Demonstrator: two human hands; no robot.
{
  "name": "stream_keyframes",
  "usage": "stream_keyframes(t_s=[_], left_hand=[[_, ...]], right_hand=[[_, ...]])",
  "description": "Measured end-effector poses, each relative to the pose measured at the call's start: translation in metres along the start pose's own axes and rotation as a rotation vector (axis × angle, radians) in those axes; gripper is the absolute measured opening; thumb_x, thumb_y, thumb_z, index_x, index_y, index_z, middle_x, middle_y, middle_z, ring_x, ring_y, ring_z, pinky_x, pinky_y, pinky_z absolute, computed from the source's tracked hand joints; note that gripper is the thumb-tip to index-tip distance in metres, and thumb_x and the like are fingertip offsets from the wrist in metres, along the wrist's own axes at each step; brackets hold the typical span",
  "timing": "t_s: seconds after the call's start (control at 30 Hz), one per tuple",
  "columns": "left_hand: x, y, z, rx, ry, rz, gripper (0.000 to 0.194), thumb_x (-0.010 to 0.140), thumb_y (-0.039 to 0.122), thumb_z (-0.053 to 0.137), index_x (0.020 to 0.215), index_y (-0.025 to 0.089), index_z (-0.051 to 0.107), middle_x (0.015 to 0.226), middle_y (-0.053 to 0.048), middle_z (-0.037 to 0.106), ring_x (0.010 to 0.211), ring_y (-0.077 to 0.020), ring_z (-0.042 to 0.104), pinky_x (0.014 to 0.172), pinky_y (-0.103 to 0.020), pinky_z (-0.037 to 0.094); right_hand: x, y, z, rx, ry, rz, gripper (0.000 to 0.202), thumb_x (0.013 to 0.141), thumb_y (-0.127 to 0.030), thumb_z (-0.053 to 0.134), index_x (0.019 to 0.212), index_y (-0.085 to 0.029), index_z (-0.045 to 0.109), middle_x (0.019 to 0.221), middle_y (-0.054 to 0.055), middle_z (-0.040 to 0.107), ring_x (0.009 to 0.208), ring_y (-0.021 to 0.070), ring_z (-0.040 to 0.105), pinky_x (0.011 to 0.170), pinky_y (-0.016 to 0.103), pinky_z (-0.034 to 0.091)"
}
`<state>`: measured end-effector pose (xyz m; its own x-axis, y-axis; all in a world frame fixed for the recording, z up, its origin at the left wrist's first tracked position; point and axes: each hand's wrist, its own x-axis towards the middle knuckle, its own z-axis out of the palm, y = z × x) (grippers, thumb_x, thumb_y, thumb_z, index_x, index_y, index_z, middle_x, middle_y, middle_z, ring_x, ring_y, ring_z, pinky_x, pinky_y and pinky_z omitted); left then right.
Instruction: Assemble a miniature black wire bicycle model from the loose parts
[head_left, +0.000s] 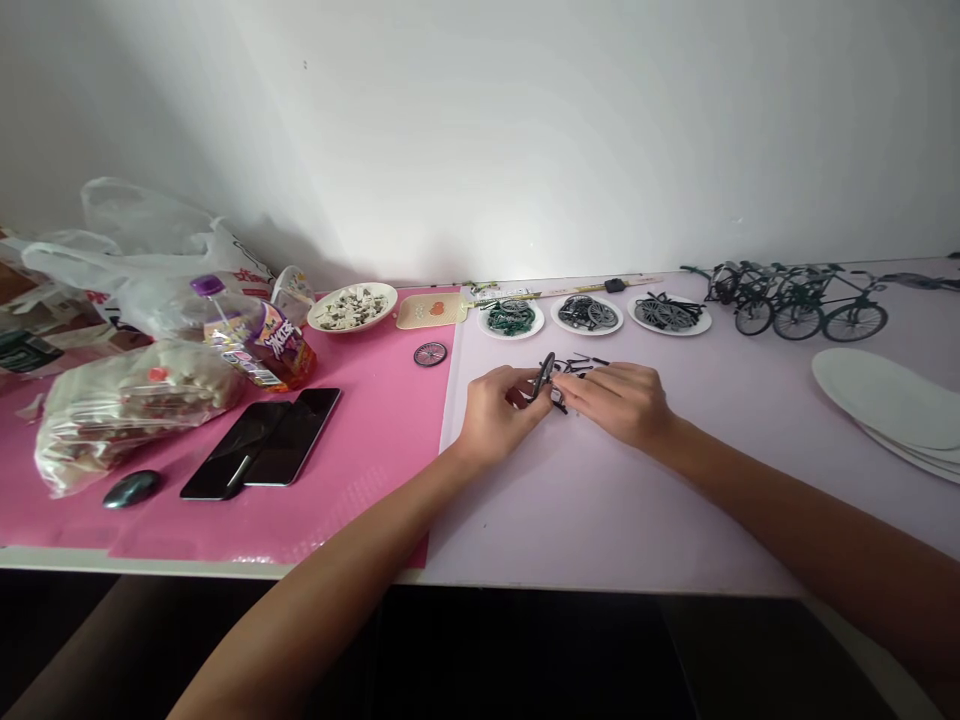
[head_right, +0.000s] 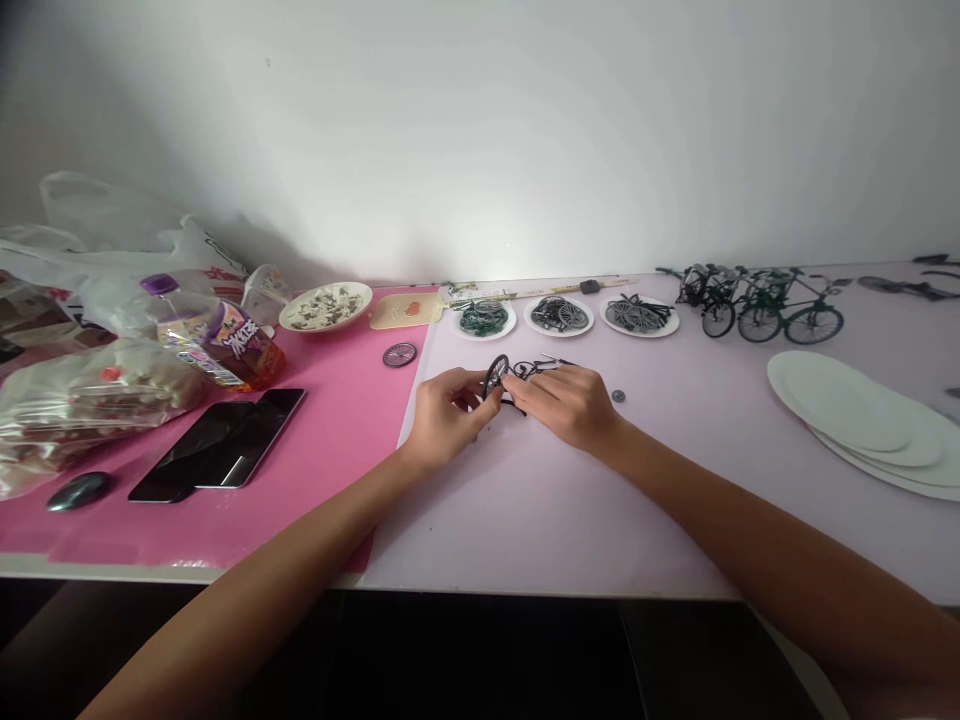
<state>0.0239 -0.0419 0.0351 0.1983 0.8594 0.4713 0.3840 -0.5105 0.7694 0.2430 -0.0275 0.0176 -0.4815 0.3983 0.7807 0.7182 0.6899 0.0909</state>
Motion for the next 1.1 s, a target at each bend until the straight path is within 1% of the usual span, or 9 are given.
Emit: stream_keyframes(t_s=[0.07,0.17,0.33,0.43,0.6,0.77,0.9,1.0,1.1], left_hand=[[0.0,-0.001,0.001,-0.009,-0.004,-0.002,0.02,0.089,0.027,0.077,0.106,0.02,0.084,0.077,-0.002,0.073,0.065,-0.0119,0.064,0.061,-0.023,0.052],[0.0,-0.003,0.002,-0.015,-0.01,-0.001,0.02,0.088,0.028,0.077,0.105,0.019,0.084,0.076,-0.002,0.073,0.062,-0.0112,0.063,0.057,-0.021,0.049],[0.0,-0.005,0.003,-0.031,-0.028,-0.021,0.019,0.089,0.028,0.074,0.104,0.02,0.084,0.077,-0.002,0.074,0.056,-0.01,0.062,0.049,-0.02,0.045],[0.0,-0.007,0.003,-0.05,-0.038,-0.031,0.023,0.09,0.028,0.073,0.108,0.019,0.084,0.078,-0.002,0.075,0.056,-0.0102,0.062,0.048,-0.02,0.045],[0.001,-0.008,0.004,-0.043,-0.031,0.008,0.018,0.09,0.029,0.074,0.102,0.019,0.083,0.072,-0.001,0.071,0.053,-0.0091,0.059,0.047,-0.02,0.044],[0.0,-0.006,0.004,-0.061,-0.034,-0.039,0.022,0.089,0.029,0.074,0.107,0.019,0.083,0.075,-0.001,0.073,0.055,-0.0102,0.061,0.049,-0.021,0.046],[0.0,-0.007,0.004,-0.01,-0.01,0.025,0.02,0.09,0.028,0.075,0.106,0.02,0.084,0.078,-0.002,0.074,0.059,-0.0105,0.062,0.054,-0.022,0.048],[0.0,-0.01,0.004,0.015,-0.001,0.067,0.02,0.09,0.027,0.077,0.108,0.021,0.084,0.078,-0.002,0.073,0.062,-0.011,0.064,0.059,-0.022,0.05],[0.001,-0.01,0.004,0.017,0.013,0.071,0.022,0.089,0.023,0.077,0.11,0.02,0.083,0.08,-0.002,0.073,0.062,-0.0106,0.064,0.06,-0.022,0.051]], right_hand=[[0.001,0.0,-0.001,-0.012,-0.009,-0.017,0.016,0.103,-0.023,0.066,0.093,-0.026,0.079,0.056,-0.003,0.062,0.049,0.0122,0.054,0.05,0.031,0.039],[0.002,-0.001,-0.001,-0.001,0.013,-0.049,0.018,0.102,-0.019,0.065,0.09,-0.026,0.077,0.059,-0.003,0.065,0.051,0.0115,0.057,0.052,0.03,0.042],[0.002,-0.001,0.002,0.039,-0.003,0.009,0.02,0.1,-0.016,0.064,0.087,-0.027,0.075,0.058,-0.004,0.064,0.048,0.0107,0.057,0.052,0.03,0.043],[0.001,-0.001,0.002,0.033,-0.012,0.009,0.021,0.1,-0.016,0.063,0.086,-0.026,0.074,0.057,-0.004,0.066,0.048,0.0107,0.058,0.053,0.029,0.044],[0.003,-0.001,0.0,-0.001,0.026,-0.044,0.022,0.099,-0.013,0.063,0.085,-0.026,0.074,0.054,-0.005,0.065,0.047,0.0108,0.059,0.052,0.028,0.045],[0.002,-0.001,0.001,0.037,0.029,0.014,0.022,0.097,-0.012,0.065,0.083,-0.026,0.075,0.055,-0.005,0.066,0.047,0.0104,0.06,0.054,0.026,0.047],[0.0,-0.006,0.004,0.063,0.063,0.047,0.02,0.096,-0.013,0.066,0.085,-0.025,0.077,0.063,-0.003,0.073,0.051,0.0111,0.064,0.054,0.025,0.047],[0.0,-0.013,0.007,0.108,0.125,0.109,0.015,0.097,-0.017,0.068,0.088,-0.024,0.077,0.058,-0.004,0.068,0.046,0.0101,0.058,0.051,0.024,0.046],[0.002,-0.021,0.008,0.157,0.198,0.167,0.01,0.096,-0.02,0.07,0.091,-0.023,0.078,0.053,-0.005,0.062,0.044,0.0094,0.051,0.05,0.023,0.046]])
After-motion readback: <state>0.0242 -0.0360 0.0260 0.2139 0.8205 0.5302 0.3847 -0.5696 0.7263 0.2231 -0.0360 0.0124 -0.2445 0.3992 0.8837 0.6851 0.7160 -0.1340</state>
